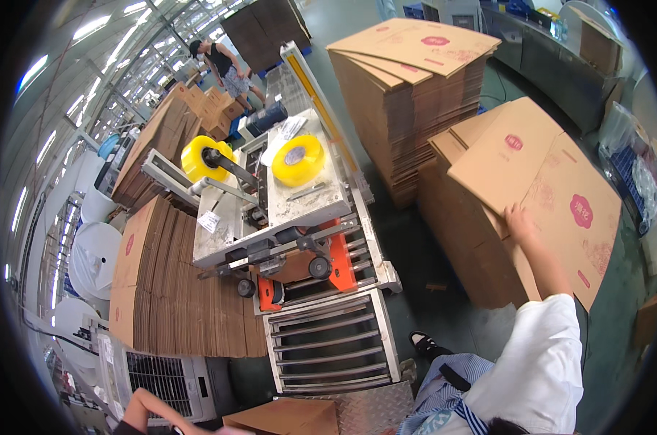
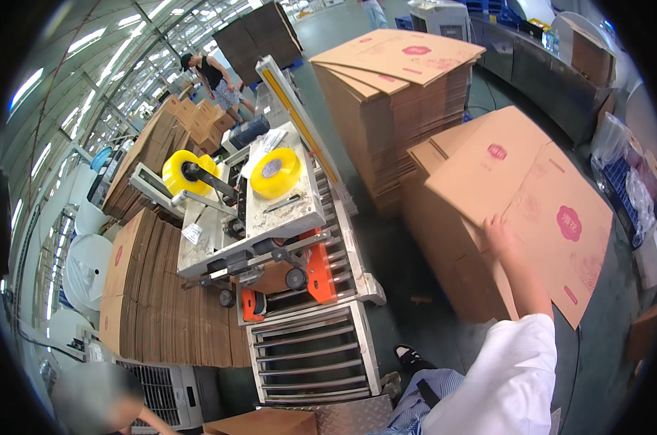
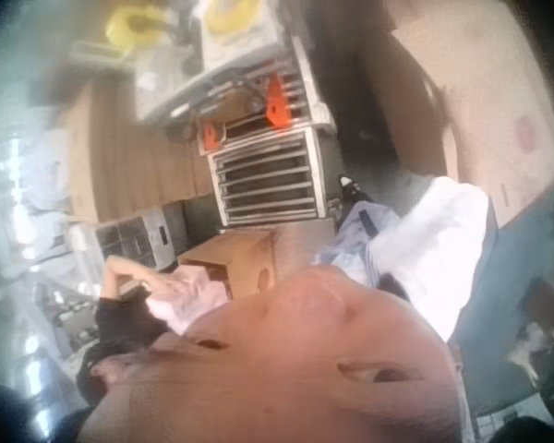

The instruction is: The person packs pink rectangular packages into cardboard boxes on a metal table. They arrange the packages in rows, place bubble wrap inside the boxes, and close the flaps. Another person assists by handling packages and boxes nearby.

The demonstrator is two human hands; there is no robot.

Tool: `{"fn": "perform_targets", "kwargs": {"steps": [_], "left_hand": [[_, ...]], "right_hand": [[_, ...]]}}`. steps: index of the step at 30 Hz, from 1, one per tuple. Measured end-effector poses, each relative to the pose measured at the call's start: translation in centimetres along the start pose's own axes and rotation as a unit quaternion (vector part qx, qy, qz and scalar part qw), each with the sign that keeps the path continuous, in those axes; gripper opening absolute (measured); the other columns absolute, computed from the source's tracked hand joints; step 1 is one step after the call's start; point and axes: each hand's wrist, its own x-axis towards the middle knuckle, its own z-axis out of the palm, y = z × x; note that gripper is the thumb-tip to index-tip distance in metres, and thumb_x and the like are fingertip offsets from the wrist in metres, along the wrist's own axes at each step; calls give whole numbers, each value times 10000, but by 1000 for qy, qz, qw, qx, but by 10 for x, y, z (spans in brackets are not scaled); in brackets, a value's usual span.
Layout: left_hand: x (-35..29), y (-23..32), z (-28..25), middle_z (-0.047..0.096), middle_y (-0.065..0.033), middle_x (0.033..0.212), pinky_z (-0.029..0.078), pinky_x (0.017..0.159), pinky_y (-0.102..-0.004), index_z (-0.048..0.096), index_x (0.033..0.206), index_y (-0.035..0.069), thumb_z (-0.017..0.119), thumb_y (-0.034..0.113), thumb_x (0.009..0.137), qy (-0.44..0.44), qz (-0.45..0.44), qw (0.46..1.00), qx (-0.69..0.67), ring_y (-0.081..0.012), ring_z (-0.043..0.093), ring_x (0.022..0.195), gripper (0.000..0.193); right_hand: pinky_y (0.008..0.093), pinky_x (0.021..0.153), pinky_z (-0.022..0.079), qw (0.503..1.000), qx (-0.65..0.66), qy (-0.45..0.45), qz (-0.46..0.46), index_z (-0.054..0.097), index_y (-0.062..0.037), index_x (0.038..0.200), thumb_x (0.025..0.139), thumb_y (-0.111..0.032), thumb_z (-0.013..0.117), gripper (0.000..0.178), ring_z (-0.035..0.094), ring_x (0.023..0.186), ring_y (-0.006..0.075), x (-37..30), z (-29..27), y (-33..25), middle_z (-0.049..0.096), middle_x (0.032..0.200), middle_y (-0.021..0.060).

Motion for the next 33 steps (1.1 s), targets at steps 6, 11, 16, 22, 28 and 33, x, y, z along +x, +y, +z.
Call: {"fn": "perform_targets", "kwargs": {"steps": [6,11,16,22,28,33], "left_hand": [[-80,4,55,379,-220,1417,317,1063,-422,395,1350,-6,616,245,854,75,295,944,125,-366,376,1293,598],[-165,188,84,348,-163,1448,240,1048,-613,441,1360,158,704,245,772,184,565,726,348,-349,328,1339,650],[-188,189,70,672,5,1052,484,836,-399,664,1018,148,631,129,763,250,626,708,208,-185,628,999,257],[-261,33,-31,692,-37,907,519,747,-374,693,950,129,669,55,675,430,431,763,217,-234,651,840,286],[-387,-86,-56,654,-87,754,475,631,-415,650,833,105,672,214,782,505,135,804,284,-309,618,705,122],[-425,-141,-62,641,-118,797,459,631,-445,636,853,102,541,291,899,501,38,832,237,-354,597,738,216]], "right_hand": [[381,737,529,935,-52,116,-330,517,-11,1056,776,-145,567,314,630,866,327,-154,-107,-12,608,969,218],[367,492,533,827,24,199,-526,501,-64,944,765,-158,545,207,641,711,302,-255,-201,-3,612,862,219],[342,689,521,750,138,301,-573,525,-96,872,706,-193,573,199,622,770,217,-281,-276,6,610,867,65],[353,883,445,640,210,411,-614,538,-119,787,659,-173,575,143,541,781,172,-327,-339,-69,497,741,0],[453,1010,359,457,322,281,-780,552,-131,826,703,-144,592,131,526,854,196,-427,-279,-229,516,784,1],[500,1095,265,433,380,275,-770,557,-125,1189,789,-148,536,401,445,1251,211,-514,-270,-277,534,1268,27]]}}
